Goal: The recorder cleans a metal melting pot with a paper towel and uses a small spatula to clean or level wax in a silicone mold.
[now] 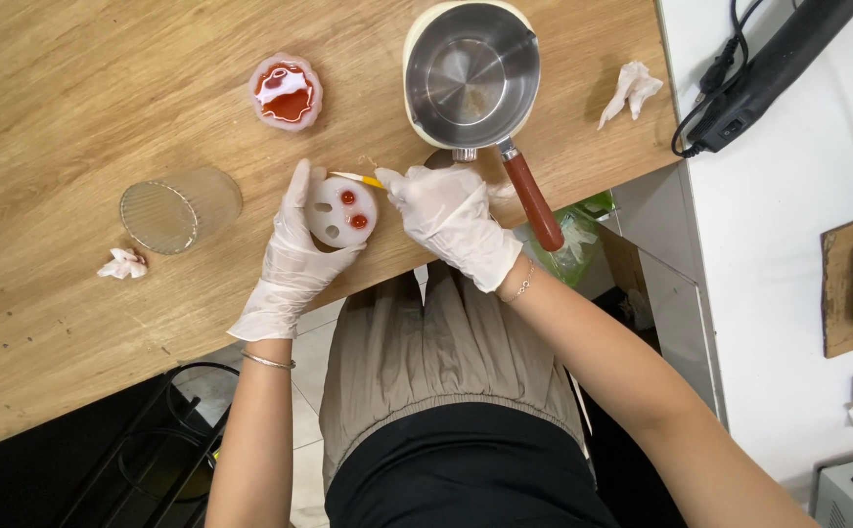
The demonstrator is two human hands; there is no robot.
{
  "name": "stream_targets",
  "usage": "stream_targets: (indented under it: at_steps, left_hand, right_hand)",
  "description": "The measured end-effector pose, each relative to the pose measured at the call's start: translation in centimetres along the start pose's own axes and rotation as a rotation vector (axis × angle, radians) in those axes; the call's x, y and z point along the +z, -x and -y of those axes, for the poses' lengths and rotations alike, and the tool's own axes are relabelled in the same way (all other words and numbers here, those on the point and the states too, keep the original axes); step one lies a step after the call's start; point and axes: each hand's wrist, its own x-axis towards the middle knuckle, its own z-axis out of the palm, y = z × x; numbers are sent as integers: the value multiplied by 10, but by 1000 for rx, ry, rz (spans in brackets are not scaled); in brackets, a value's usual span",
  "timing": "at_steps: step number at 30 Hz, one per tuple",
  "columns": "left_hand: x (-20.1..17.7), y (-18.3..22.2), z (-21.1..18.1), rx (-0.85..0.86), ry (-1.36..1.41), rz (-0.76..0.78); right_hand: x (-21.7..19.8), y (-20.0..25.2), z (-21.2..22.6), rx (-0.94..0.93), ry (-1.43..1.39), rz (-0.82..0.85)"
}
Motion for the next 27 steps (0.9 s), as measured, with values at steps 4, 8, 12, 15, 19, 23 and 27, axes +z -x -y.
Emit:
stream_targets:
  at_steps: [4,8,12,15,19,23,27]
  left_hand:
    - [-2,-2,4,41,-18,10]
    - [-4,-3,3,21,-28,39]
    - [-4,-2,7,22,-36,45]
    - [-3,-1,5,6,-36,51]
    - [-5,-2,-1,2,-61,33]
    - [-5,-1,-4,-22,-35,46]
    - [-4,1,-1,27,-53,9]
  right_hand:
    - [6,-11,-3,-42,17,78]
    - [14,-21,0,31,11,179]
    - [19,-25,8,72,38,177]
    - [19,-24,19,84,74,108]
    - [10,-15,23,149,146,96]
    - [-4,4,16,242,119,124]
    - [-24,22,8,203,165,68]
